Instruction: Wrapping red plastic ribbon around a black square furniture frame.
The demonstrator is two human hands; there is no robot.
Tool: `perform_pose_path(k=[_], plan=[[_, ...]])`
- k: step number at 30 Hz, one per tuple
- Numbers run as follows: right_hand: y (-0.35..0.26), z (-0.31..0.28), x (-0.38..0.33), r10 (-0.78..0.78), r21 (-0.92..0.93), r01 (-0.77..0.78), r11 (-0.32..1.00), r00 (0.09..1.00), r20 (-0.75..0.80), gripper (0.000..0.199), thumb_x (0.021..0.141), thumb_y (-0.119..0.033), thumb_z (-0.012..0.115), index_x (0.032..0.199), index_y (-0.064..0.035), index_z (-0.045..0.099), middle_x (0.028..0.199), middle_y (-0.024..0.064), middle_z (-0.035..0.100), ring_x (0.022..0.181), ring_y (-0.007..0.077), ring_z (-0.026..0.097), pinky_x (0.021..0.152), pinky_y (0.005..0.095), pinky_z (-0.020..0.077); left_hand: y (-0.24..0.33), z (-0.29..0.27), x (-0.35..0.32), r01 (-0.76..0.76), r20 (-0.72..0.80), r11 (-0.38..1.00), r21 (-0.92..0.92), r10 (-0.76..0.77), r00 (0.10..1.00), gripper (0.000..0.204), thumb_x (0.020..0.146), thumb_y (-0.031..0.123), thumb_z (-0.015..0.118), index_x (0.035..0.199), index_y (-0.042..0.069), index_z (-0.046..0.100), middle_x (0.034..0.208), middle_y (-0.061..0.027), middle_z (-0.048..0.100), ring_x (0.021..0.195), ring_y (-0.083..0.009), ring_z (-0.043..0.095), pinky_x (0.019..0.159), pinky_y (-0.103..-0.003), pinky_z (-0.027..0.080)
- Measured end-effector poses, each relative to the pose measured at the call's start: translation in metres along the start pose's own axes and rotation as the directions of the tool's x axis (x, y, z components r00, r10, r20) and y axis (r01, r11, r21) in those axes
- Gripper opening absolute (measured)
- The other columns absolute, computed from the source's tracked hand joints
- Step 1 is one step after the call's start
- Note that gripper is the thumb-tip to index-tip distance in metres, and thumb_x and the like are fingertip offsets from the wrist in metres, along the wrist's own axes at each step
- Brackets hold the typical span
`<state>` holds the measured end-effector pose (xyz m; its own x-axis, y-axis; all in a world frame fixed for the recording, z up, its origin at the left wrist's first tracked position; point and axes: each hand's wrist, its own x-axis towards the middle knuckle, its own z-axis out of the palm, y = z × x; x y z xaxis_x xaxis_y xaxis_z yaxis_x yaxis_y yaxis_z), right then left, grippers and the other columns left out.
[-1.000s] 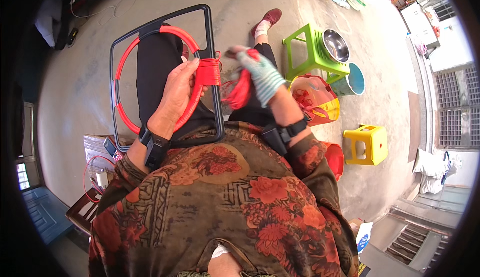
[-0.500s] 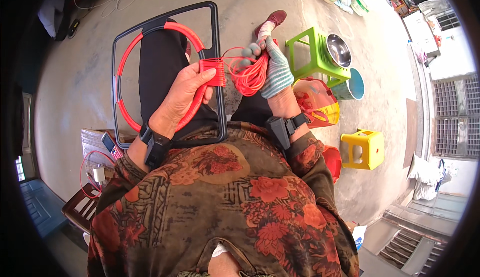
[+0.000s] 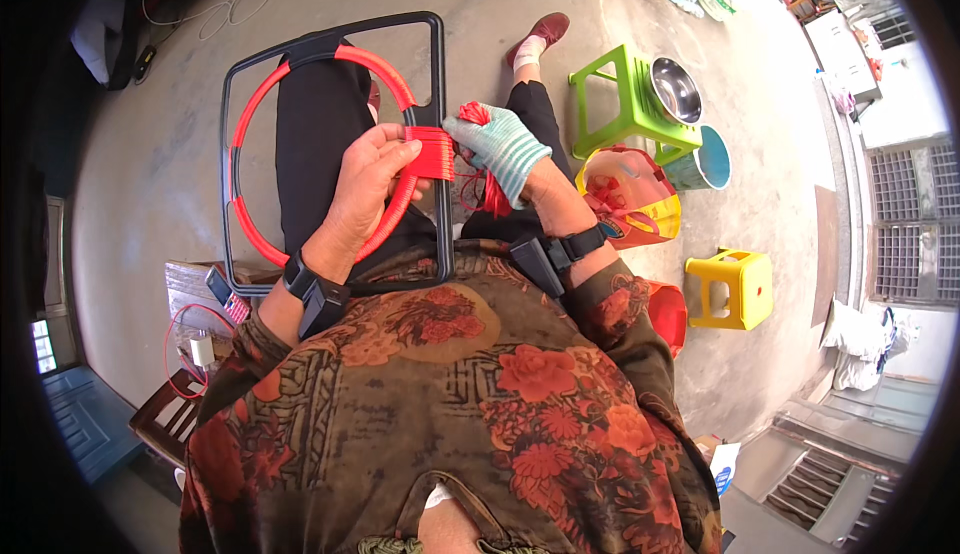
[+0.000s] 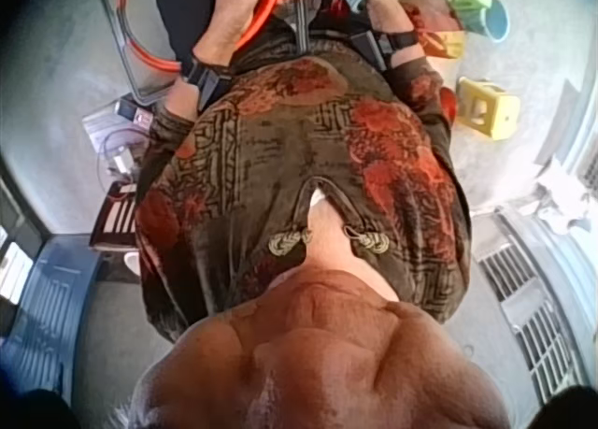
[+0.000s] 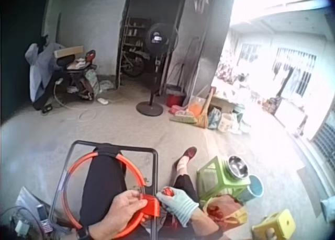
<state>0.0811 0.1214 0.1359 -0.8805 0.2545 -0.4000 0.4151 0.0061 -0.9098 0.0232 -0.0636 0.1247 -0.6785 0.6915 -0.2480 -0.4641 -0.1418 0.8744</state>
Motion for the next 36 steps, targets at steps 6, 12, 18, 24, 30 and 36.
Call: perform_pose_path(k=[6,12,18,24,30,36], plan=[[-0.003,0.002,-0.011,0.018,0.006,-0.018,1.0,1.0,0.007,0.024,0.086,-0.029,0.067,0.082,-0.0068,0.06,0.065,-0.0011,0.055,0.055,0.0076,0.049,0.051,0.0227,0.0408,-0.005,-0.002,-0.002,-0.224,-0.116,0.97,0.099,0.234,0.965,0.019,0.086,0.0,0.061,0.102,-0.001,0.052,0.089,-0.0079,0.066,0.078,-0.0083,0.063,0.066,-0.02,0.051],[-0.001,0.003,-0.011,0.038,0.033,-0.038,0.999,0.999,0.017,0.024,0.087,-0.029,0.065,0.082,-0.007,0.058,0.064,-0.001,0.054,0.055,0.0076,0.048,0.051,0.023,0.0406,-0.005,-0.003,0.001,-0.278,-0.097,0.947,0.16,0.295,0.951,0.019,0.083,-0.003,0.063,0.099,-0.002,0.052,0.087,-0.0076,0.065,0.079,-0.0085,0.062,0.069,-0.021,0.051],[-0.002,0.006,-0.012,0.044,0.042,-0.045,0.998,0.999,0.008,0.025,0.088,-0.03,0.064,0.081,-0.0077,0.057,0.063,-0.0017,0.054,0.052,0.0068,0.048,0.048,0.0223,0.0395,-0.003,-0.003,0.002,-0.306,-0.075,0.926,0.222,0.329,0.941,0.018,0.083,-0.004,0.061,0.097,0.0,0.051,0.085,-0.0048,0.063,0.077,-0.0059,0.06,0.068,-0.019,0.049],[-0.005,0.01,-0.015,0.054,0.036,-0.053,0.998,0.999,-0.001,0.024,0.089,-0.03,0.063,0.081,-0.0084,0.057,0.062,-0.0022,0.054,0.051,0.0065,0.047,0.047,0.0218,0.0393,0.0,-0.01,0.01,-0.32,0.032,0.892,0.319,0.327,0.944,0.014,0.083,-0.004,0.056,0.089,0.005,0.048,0.076,0.0018,0.055,0.064,-0.0015,0.051,0.055,-0.017,0.04],[-0.005,0.008,-0.018,0.048,0.028,-0.047,0.998,0.999,-0.004,0.023,0.089,-0.03,0.063,0.082,-0.0088,0.058,0.063,-0.002,0.054,0.049,0.0066,0.047,0.045,0.0219,0.0391,-0.001,-0.009,0.008,-0.212,-0.032,0.955,0.21,0.223,0.974,0.006,0.089,0.007,0.056,0.086,0.008,0.051,0.074,0.0025,0.055,0.057,-0.0022,0.05,0.048,-0.017,0.039],[0.002,0.009,-0.024,0.05,0.055,-0.05,0.997,0.999,0.01,0.024,0.09,-0.032,0.061,0.086,-0.0087,0.058,0.065,-0.0004,0.056,0.05,0.0074,0.049,0.045,0.022,0.0404,-0.012,-0.009,0.013,-0.048,-0.042,0.995,-0.084,0.045,0.998,0.019,0.094,0.024,0.057,0.085,0.008,0.059,0.075,0.0012,0.061,0.063,-0.0047,0.057,0.055,-0.02,0.046]])
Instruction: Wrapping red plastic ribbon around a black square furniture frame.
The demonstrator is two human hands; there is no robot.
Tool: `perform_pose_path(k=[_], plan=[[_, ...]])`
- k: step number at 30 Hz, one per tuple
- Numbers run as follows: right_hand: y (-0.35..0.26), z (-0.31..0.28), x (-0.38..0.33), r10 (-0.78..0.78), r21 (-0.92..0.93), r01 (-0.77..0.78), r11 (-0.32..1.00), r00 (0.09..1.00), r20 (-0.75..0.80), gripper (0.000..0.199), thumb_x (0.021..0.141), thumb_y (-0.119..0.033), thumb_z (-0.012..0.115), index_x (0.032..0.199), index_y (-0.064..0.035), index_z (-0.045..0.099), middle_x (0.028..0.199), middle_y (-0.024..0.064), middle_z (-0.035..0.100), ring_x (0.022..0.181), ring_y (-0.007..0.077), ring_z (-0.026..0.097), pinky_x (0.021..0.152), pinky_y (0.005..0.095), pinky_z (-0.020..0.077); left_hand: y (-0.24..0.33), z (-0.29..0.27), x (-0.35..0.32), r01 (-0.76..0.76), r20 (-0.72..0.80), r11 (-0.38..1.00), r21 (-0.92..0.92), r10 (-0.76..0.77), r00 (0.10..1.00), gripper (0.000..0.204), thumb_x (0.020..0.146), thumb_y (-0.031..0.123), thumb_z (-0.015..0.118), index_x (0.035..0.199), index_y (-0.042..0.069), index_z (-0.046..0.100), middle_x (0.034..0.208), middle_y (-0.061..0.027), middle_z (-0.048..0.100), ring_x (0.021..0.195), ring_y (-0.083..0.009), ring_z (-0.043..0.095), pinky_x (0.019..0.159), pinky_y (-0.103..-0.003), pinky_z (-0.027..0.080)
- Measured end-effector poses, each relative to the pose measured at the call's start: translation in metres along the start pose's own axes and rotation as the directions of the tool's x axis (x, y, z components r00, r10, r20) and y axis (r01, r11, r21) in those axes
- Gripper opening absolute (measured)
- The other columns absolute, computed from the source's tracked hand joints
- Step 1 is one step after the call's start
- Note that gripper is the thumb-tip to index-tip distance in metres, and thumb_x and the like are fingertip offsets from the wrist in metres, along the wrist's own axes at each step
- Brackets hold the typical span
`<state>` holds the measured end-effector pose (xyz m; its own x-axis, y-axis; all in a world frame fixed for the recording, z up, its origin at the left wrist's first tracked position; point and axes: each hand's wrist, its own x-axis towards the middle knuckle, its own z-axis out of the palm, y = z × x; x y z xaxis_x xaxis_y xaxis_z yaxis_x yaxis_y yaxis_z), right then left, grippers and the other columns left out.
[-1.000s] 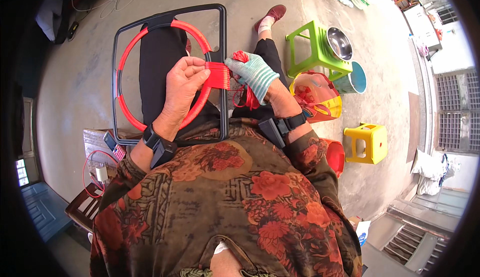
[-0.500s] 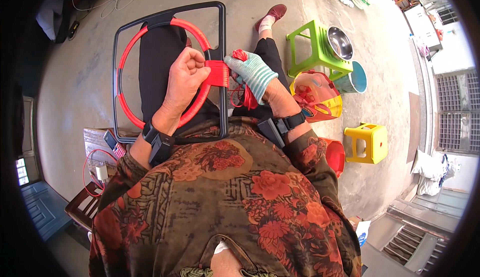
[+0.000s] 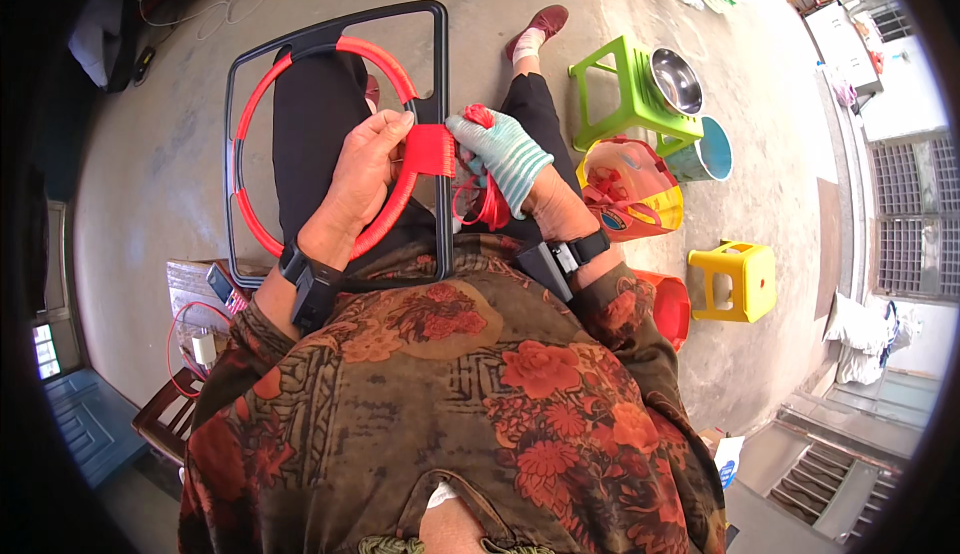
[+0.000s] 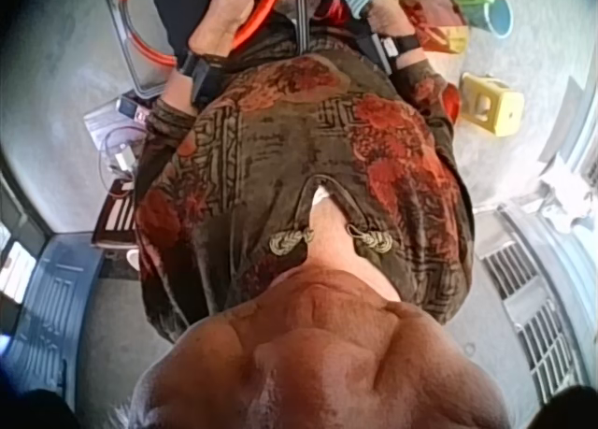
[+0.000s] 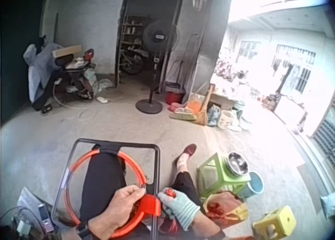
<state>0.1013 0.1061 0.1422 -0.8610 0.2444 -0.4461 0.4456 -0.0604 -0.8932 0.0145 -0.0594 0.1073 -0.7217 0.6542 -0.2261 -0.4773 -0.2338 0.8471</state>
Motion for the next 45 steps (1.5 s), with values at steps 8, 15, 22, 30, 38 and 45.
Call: perform_pose_path(k=[8,15,22,30,38,45], plan=[[0.047,-0.082,0.027,-0.058,0.375,0.174,0.911,0.952,-0.301,0.028,0.093,-0.032,0.057,0.098,-0.0048,0.06,0.093,0.0076,0.063,0.076,0.0277,0.065,0.068,0.0334,0.0536,0.006,0.003,-0.003,0.104,0.047,0.99,-0.092,-0.1,0.994,0.02,0.097,0.027,0.053,0.093,0.008,0.059,0.082,-0.0006,0.063,0.07,-0.0081,0.06,0.06,-0.023,0.05],[-0.037,-0.053,0.006,-0.482,-0.943,-0.197,0.267,0.82,-0.308,0.041,0.088,-0.047,0.053,0.097,-0.0074,0.06,0.096,0.0195,0.064,0.083,0.0369,0.064,0.073,0.0452,0.0504,0.009,0.002,0.003,0.124,0.0,0.987,-0.107,-0.125,0.992,0.043,0.099,0.044,0.039,0.107,0.005,0.055,0.091,-0.0048,0.065,0.075,-0.013,0.062,0.065,-0.028,0.05],[-0.059,0.019,0.006,-0.844,-0.857,0.513,-0.043,0.441,0.307,0.04,0.077,-0.019,0.073,0.112,-0.0072,0.059,0.102,0.0123,0.064,0.08,0.031,0.065,0.076,0.0361,0.0544,0.019,0.007,-0.002,-0.062,-0.07,0.992,-0.111,0.055,0.996,0.057,0.097,0.055,0.031,0.113,0.006,0.055,0.102,-0.0063,0.063,0.084,-0.014,0.059,0.069,-0.03,0.051],[-0.031,0.006,0.0,-0.74,-0.524,0.529,0.667,0.551,-0.386,0.015,0.081,-0.01,0.07,0.089,-0.0007,0.062,0.08,0.0056,0.065,0.067,0.0099,0.061,0.062,0.0235,0.0497,0.011,-0.003,0.0,-0.201,-0.219,0.971,-0.127,0.17,0.961,0.017,0.092,0.011,0.051,0.105,0.002,0.057,0.096,-0.005,0.063,0.082,-0.0114,0.06,0.067,-0.027,0.051],[0.0,-0.015,0.028,-0.287,0.086,0.283,0.955,0.957,0.045,0.028,0.093,-0.017,0.055,0.114,0.001,0.058,0.097,0.0106,0.065,0.082,0.017,0.066,0.068,0.0279,0.0534,0.0,-0.009,0.005,-0.149,-0.196,0.989,0.004,0.147,0.97,0.013,0.086,0.0,0.051,0.093,0.001,0.063,0.086,-0.0043,0.065,0.077,-0.0124,0.063,0.069,-0.026,0.05],[0.006,0.005,0.037,-0.261,-0.183,0.272,0.945,0.962,0.08,0.03,0.089,-0.016,0.059,0.113,0.0006,0.06,0.087,0.0065,0.065,0.072,0.0124,0.061,0.062,0.0264,0.0518,0.005,-0.01,0.004,0.01,-0.002,0.972,-0.233,-0.011,1.0,0.016,0.089,0.006,0.053,0.1,0.0,0.064,0.086,-0.0054,0.066,0.078,-0.0132,0.063,0.075,-0.027,0.049]])
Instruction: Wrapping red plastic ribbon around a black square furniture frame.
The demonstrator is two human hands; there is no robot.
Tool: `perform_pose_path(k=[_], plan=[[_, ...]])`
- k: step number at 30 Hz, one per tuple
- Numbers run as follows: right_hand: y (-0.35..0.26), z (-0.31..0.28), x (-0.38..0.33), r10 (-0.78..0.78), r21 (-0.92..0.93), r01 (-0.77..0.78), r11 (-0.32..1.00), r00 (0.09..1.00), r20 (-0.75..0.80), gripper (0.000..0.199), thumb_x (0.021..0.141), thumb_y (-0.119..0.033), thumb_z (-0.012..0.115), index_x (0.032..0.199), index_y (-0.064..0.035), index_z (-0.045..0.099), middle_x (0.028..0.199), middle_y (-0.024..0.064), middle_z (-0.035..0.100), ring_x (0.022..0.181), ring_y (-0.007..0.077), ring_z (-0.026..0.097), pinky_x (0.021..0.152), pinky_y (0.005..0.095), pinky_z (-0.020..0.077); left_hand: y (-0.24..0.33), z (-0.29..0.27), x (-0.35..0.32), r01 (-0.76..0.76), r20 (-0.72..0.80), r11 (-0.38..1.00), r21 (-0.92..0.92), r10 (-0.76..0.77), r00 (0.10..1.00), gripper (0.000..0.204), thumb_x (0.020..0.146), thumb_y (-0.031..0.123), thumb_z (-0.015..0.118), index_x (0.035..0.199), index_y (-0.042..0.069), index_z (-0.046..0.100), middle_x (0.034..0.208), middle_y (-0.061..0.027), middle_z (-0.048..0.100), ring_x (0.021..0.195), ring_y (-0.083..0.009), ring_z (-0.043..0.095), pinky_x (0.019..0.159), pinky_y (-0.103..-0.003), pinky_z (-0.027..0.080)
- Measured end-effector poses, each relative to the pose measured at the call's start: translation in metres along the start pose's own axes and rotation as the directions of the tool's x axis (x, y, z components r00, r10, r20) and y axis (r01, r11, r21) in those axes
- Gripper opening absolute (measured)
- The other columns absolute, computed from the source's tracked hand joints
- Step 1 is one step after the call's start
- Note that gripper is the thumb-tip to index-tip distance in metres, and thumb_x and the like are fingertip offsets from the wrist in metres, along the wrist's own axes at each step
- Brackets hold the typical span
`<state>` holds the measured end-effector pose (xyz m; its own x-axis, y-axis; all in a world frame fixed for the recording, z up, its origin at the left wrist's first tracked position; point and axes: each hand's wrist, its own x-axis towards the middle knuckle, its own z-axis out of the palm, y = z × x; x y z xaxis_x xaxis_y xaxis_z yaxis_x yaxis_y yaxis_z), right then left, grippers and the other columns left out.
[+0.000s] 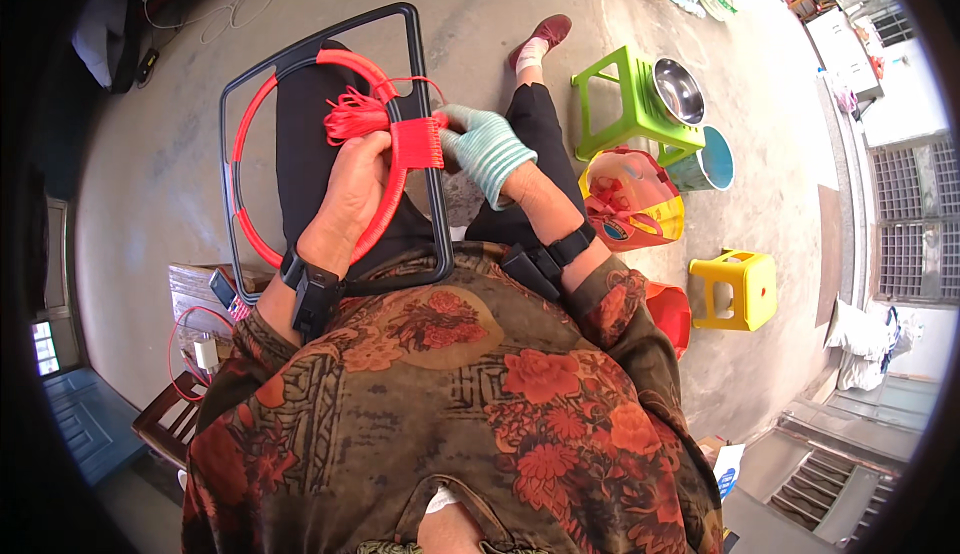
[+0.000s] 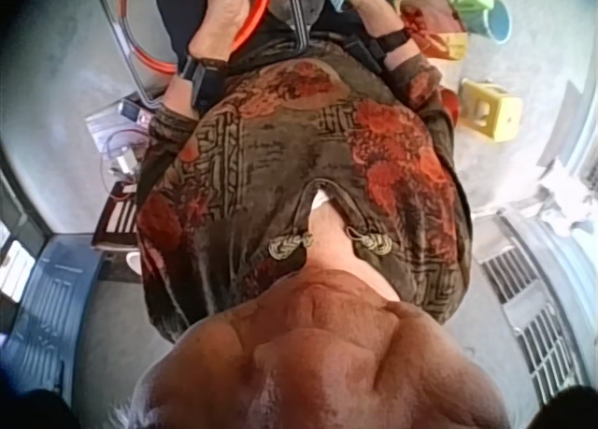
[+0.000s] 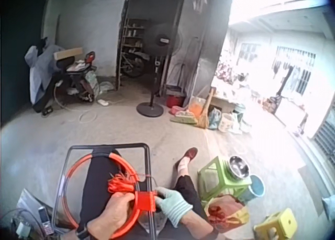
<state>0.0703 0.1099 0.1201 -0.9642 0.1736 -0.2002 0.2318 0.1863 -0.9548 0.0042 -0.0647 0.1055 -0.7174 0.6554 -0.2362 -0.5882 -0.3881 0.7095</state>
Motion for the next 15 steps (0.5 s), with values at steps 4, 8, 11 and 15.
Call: perform_pose_path(k=[4,8,11,15], plan=[[0.003,-0.036,-0.005,-0.135,0.511,0.237,0.826,0.964,-0.229,0.016,0.083,-0.015,0.061,0.094,-0.0042,0.065,0.085,0.0059,0.065,0.084,0.0185,0.062,0.084,0.0371,0.0491,0.0,0.005,0.004,0.046,-0.075,0.987,-0.157,-0.058,0.995,0.017,0.093,0.014,0.054,0.101,0.001,0.063,0.09,-0.0052,0.066,0.08,-0.0128,0.062,0.078,-0.027,0.049],[0.009,-0.088,-0.034,-0.055,0.897,0.399,0.192,0.917,-0.396,0.022,0.08,-0.015,0.062,0.1,-0.006,0.059,0.095,0.0093,0.064,0.096,0.0283,0.061,0.095,0.0494,0.0442,0.001,0.007,-0.003,-0.016,-0.038,0.999,-0.038,0.014,0.999,0.014,0.094,0.019,0.058,0.092,0.005,0.061,0.085,-0.0025,0.065,0.072,-0.0091,0.062,0.067,-0.023,0.051],[0.001,-0.113,-0.05,0.028,0.805,0.561,0.192,0.817,-0.576,0.026,0.081,-0.019,0.064,0.102,-0.0045,0.059,0.096,0.0105,0.064,0.092,0.0297,0.062,0.096,0.0502,0.0446,0.0,0.004,-0.005,-0.022,-0.043,1.0,0.015,0.023,0.999,0.014,0.093,0.019,0.06,0.09,0.006,0.06,0.084,-0.0019,0.065,0.07,-0.0074,0.061,0.063,-0.021,0.049],[0.005,-0.115,-0.047,0.051,0.815,0.541,0.209,0.826,-0.561,0.032,0.085,-0.026,0.065,0.103,-0.0015,0.057,0.093,0.0095,0.062,0.082,0.0265,0.062,0.088,0.0433,0.0488,-0.004,0.0,0.0,-0.018,-0.038,0.998,0.055,0.02,0.999,0.014,0.093,0.019,0.06,0.087,0.006,0.06,0.081,-0.0014,0.065,0.066,-0.0064,0.06,0.059,-0.019,0.048]])
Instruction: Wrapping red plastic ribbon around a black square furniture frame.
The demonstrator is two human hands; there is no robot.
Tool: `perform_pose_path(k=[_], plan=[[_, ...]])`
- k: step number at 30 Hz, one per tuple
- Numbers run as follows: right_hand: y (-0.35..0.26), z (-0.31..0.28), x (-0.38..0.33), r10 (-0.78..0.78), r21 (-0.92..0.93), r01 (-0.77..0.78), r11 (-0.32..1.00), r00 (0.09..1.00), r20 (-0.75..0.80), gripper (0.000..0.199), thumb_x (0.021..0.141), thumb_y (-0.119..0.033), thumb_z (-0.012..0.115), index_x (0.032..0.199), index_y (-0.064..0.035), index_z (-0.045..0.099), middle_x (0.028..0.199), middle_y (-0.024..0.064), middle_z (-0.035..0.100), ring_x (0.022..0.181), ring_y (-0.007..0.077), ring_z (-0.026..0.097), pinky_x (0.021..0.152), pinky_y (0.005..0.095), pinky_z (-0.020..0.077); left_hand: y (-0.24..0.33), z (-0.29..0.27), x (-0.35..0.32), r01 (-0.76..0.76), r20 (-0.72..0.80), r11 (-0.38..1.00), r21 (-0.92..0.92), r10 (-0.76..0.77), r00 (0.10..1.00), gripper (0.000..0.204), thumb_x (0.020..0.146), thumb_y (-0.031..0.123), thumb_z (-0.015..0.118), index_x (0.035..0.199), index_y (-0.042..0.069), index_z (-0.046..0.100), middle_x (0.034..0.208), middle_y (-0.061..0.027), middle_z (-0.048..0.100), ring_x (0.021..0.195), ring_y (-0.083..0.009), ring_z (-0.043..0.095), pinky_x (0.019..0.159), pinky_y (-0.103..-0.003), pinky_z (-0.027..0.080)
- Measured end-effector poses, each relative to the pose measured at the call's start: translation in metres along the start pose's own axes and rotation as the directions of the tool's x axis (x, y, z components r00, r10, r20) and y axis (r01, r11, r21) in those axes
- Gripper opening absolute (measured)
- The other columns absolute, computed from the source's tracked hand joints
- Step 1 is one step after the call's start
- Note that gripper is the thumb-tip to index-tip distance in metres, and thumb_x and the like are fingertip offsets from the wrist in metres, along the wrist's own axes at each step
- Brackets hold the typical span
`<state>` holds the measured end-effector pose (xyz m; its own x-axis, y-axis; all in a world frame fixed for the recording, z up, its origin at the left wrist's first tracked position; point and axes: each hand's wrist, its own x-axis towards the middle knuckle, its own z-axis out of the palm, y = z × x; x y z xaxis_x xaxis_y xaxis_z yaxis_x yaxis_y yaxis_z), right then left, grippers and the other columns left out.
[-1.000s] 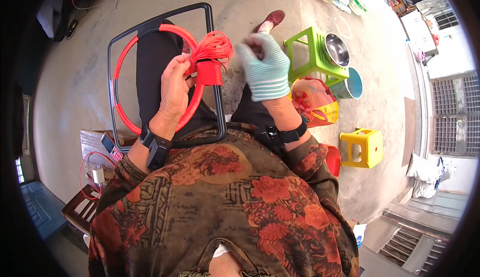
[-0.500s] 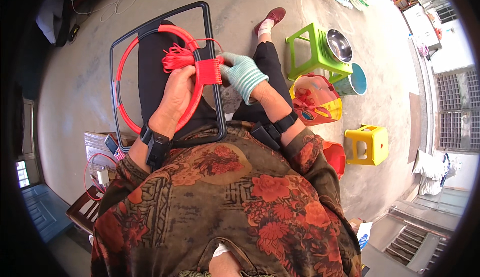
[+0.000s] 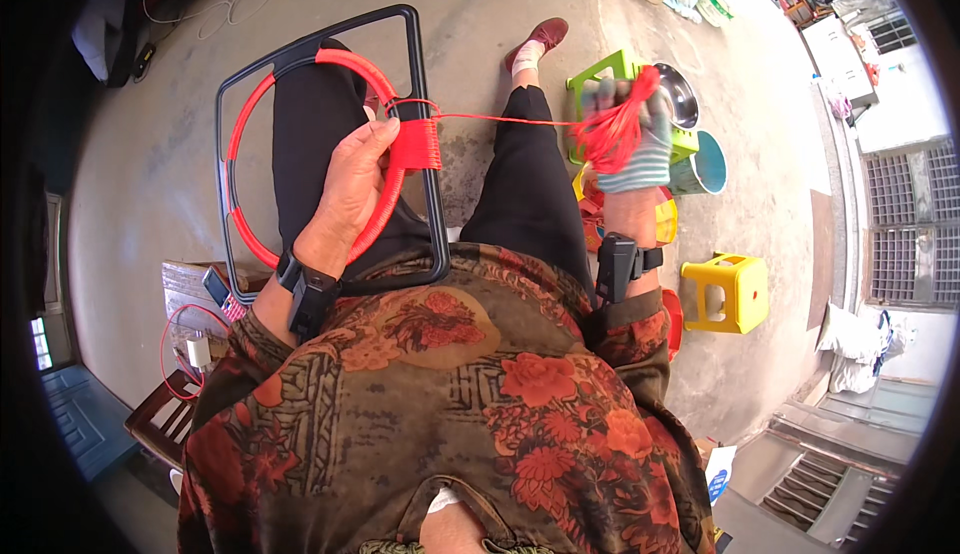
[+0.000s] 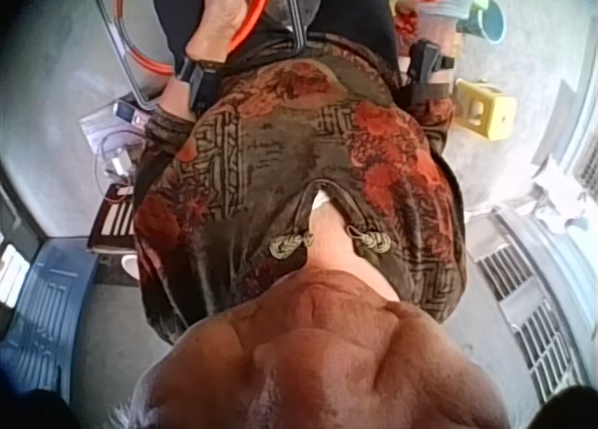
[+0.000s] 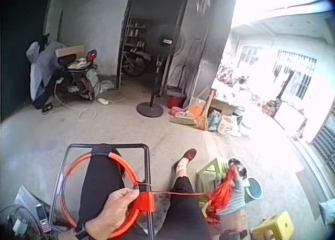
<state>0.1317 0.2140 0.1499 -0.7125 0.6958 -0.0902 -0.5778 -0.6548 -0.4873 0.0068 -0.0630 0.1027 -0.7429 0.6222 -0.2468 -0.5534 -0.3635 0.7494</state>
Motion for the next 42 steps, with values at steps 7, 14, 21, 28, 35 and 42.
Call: perform_pose_path(k=[7,14,21,28,35,42], plan=[[0.09,0.031,-0.029,0.632,-0.795,-0.394,0.462,0.775,-0.017,0.018,0.086,-0.019,0.064,0.096,-0.005,0.058,0.065,0.0016,0.054,0.053,0.0124,0.053,0.049,0.0252,0.0448,0.004,0.005,-0.005,-0.023,0.016,1.0,-0.003,0.023,1.0,0.014,0.093,0.018,0.06,0.087,0.005,0.059,0.082,-0.0021,0.065,0.068,-0.007,0.062,0.061,-0.021,0.051],[0.079,0.06,-0.04,0.584,-0.754,-0.359,0.55,0.811,0.04,0.019,0.086,-0.022,0.063,0.079,-0.0054,0.057,0.059,0.0024,0.052,0.047,0.0128,0.05,0.045,0.0256,0.0438,0.002,0.007,-0.003,-0.038,0.001,0.998,0.041,0.038,0.999,0.013,0.091,0.016,0.063,0.093,0.004,0.057,0.084,-0.0031,0.065,0.072,-0.0072,0.062,0.064,-0.021,0.051],[0.064,0.064,-0.061,0.545,-0.8,-0.321,0.507,0.838,0.009,0.015,0.084,-0.02,0.062,0.087,-0.0074,0.053,0.059,-0.001,0.044,0.044,0.0088,0.041,0.042,0.0229,0.0349,0.003,0.004,-0.003,0.002,0.032,1.0,-0.004,-0.002,0.999,0.012,0.092,0.018,0.061,0.093,0.006,0.059,0.085,-0.0022,0.064,0.069,-0.0071,0.06,0.063,-0.023,0.05],[-0.057,-0.118,0.009,0.05,-0.025,-0.051,0.998,0.998,-0.045,0.027,0.096,-0.034,0.051,0.091,-0.0086,0.056,0.06,-0.0053,0.042,0.047,0.0055,0.039,0.045,0.0213,0.0323,0.007,0.01,-0.006,0.034,0.011,0.998,-0.053,-0.033,0.999,0.015,0.093,0.02,0.06,0.09,0.005,0.059,0.078,-0.0022,0.062,0.066,-0.0093,0.06,0.062,-0.024,0.051],[-0.131,-0.159,0.01,-0.233,-0.247,0.148,0.958,0.903,-0.361,0.026,0.096,-0.028,0.048,0.104,-0.0041,0.053,0.083,0.0056,0.06,0.073,0.0186,0.058,0.067,0.0319,0.0503,0.002,0.002,-0.002,0.106,0.016,0.993,-0.06,-0.105,0.994,0.016,0.096,0.021,0.054,0.091,0.006,0.059,0.081,-0.0034,0.063,0.07,-0.0134,0.06,0.064,-0.028,0.05],[-0.003,0.013,-0.044,0.527,-0.988,-0.122,0.1,0.848,-0.052,0.039,0.078,-0.012,0.067,0.115,-0.0041,0.059,0.092,0.0029,0.061,0.085,0.0104,0.058,0.075,0.0245,0.0479,-0.003,0.002,0.002,0.055,-0.028,0.995,0.08,-0.053,0.998,0.014,0.094,0.006,0.048,0.101,0.0,0.058,0.09,-0.0069,0.065,0.074,-0.0148,0.063,0.069,-0.029,0.053]])
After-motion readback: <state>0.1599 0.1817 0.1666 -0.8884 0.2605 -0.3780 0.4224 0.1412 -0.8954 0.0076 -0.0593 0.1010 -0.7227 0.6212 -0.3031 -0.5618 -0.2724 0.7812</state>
